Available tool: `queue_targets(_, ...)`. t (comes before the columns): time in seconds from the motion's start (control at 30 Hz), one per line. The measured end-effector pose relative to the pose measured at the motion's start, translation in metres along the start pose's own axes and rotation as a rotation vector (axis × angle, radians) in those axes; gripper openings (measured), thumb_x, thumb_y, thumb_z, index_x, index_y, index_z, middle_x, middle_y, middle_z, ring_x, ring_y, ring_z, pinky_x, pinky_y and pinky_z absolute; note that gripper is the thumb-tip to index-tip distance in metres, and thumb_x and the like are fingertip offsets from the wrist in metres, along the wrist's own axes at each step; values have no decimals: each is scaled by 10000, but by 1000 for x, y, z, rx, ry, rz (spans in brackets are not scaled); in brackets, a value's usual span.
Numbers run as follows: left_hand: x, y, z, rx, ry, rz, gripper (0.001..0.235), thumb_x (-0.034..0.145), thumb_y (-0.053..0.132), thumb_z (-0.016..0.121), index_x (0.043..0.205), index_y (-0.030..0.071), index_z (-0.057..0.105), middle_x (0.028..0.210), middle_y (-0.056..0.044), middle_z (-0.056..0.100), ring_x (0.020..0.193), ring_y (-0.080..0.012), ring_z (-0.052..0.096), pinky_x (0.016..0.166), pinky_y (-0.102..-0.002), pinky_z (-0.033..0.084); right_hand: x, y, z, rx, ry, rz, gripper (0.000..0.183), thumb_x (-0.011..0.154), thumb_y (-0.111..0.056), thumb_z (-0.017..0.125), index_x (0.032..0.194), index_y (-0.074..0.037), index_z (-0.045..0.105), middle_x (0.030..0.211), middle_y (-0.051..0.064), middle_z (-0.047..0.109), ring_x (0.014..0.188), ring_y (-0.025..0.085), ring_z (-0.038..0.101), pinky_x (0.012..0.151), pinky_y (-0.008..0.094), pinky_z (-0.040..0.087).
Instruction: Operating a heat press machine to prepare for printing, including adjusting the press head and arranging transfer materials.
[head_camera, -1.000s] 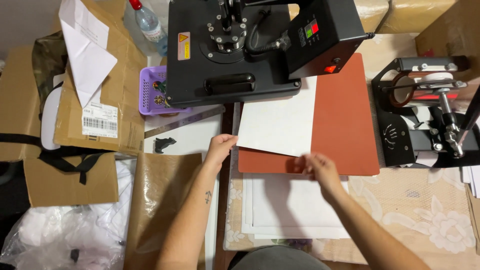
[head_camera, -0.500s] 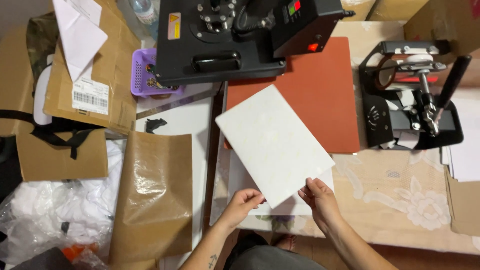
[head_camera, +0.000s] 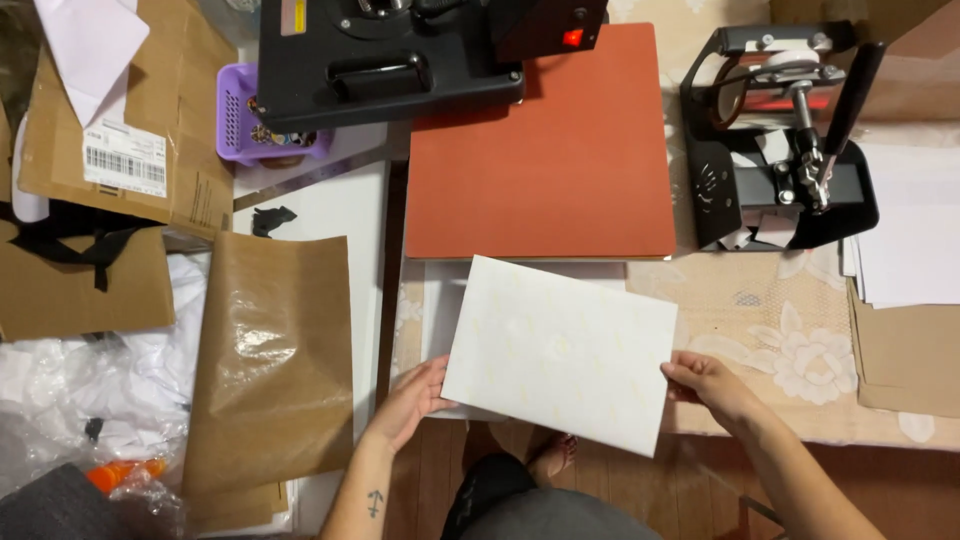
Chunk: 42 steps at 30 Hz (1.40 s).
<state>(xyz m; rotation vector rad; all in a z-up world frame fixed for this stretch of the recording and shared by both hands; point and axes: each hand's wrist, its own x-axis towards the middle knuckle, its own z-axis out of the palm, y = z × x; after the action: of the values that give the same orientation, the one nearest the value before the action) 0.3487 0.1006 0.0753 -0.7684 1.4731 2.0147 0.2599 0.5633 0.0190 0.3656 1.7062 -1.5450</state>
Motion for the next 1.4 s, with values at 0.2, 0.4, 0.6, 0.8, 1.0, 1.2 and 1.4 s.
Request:
queue_targets(0.2, -9, -35, 11, 247, 136, -80, 603, 960, 402, 475, 1524, 196, 422, 1617, -32, 398, 1425, -208, 463, 1086, -373, 490, 32, 12, 5, -25, 87, 1, 110, 1018, -120, 600, 1008, -48, 683, 771, 46, 588, 699, 169, 541, 716, 327, 470)
queue_targets(0.4, 9, -34, 8, 331, 214, 40, 609, 977, 357, 500, 1534, 140, 384, 1622, -51, 371, 1466, -188, 388, 1127, -362, 387, 71, -14, 25, -49, 221, -39, 237, 1000, -99, 612, 1195, -16, 719, 829, 42, 613, 742, 159, 542, 701, 295, 453)
queue_targets(0.6, 32, -26, -5, 352, 394, 162, 530, 1025, 366, 594, 1434, 31, 552, 1374, -222, 555, 1342, -354, 493, 1070, -460, 447, 111, -18, 17, -354, 468, -56, 427, 950, -391, 711, 1335, -208, 692, 1207, 81, 726, 1201, 286, 634, 995, 460, 484)
queue_targets(0.8, 43, -7, -1, 206, 512, 194, 547, 1046, 323, 558, 1463, -19, 465, 1419, -260, 454, 1362, -379, 417, 1113, -484, 357, 77, -33, 37, -239, 496, -42, 488, 955, -344, 708, 1357, -71, 653, 1210, 173, 714, 1170, 345, 646, 968, 500, 500)
queue_targets(1.0, 48, 17, 9, 199, 448, 151, 644, 1018, 344, 588, 1503, -25, 378, 1523, -304, 331, 1444, -444, 304, 1181, -543, 274, 75, -23, 47, -15, 495, -34, 550, 933, -262, 728, 1368, 46, 593, 1240, 298, 661, 1149, 429, 636, 937, 539, 513)
queue_targets(1.2, 98, -4, -24, 445, 471, 165, 563, 909, 347, 607, 1431, 184, 473, 1524, -25, 418, 1387, -213, 432, 1129, -384, 375, 103, 6, -22, 350, 705, -145, 361, 951, -194, 674, 1253, -22, 578, 1060, 127, 638, 849, 217, 634, 705, 300, 482)
queue_targets(1.4, 94, 19, 49, 786, 301, 674, 238, 883, 183, 610, 1091, 137, 715, 1247, -18, 641, 1202, -189, 605, 896, -380, 525, 63, 28, -139, 806, 1027, -235, 234, 941, -252, 675, 1159, -210, 603, 1043, -47, 709, 948, 96, 701, 783, 253, 542)
